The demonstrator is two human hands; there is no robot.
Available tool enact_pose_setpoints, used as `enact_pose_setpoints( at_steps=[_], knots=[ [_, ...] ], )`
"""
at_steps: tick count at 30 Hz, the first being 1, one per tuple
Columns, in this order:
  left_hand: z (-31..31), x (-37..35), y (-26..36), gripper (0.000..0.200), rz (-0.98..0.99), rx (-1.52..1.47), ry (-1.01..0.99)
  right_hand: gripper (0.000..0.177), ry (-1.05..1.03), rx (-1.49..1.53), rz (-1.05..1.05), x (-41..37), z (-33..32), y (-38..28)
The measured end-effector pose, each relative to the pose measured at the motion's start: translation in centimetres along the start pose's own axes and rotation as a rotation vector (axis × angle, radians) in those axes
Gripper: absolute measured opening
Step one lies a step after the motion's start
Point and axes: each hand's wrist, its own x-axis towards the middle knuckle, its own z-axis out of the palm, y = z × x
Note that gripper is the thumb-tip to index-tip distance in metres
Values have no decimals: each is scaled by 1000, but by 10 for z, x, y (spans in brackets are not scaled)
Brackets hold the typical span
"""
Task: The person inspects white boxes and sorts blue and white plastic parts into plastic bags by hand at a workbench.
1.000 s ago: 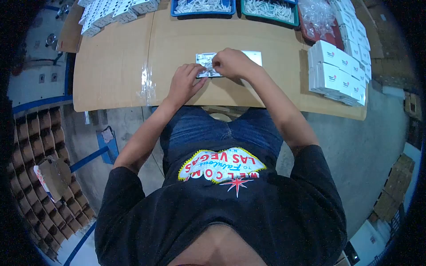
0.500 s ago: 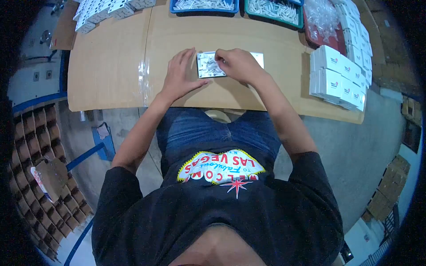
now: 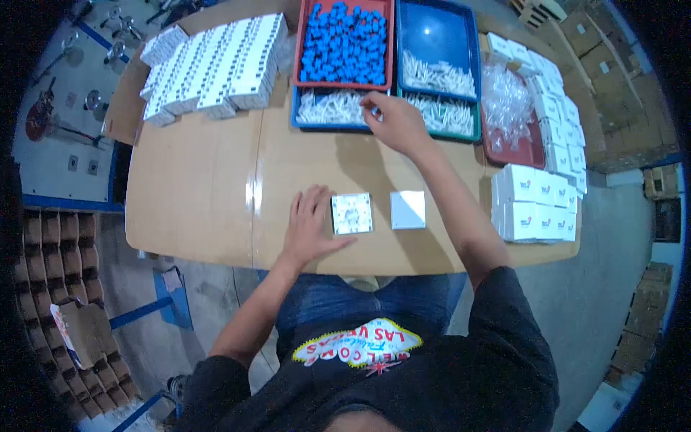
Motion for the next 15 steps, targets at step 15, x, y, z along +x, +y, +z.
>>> enact_pose_setpoints(
  at_steps=[15],
  knots=[
    [-4,4,-1,103,-57,-40,-74,27,311,-540,-153,278,25,81]
  ],
)
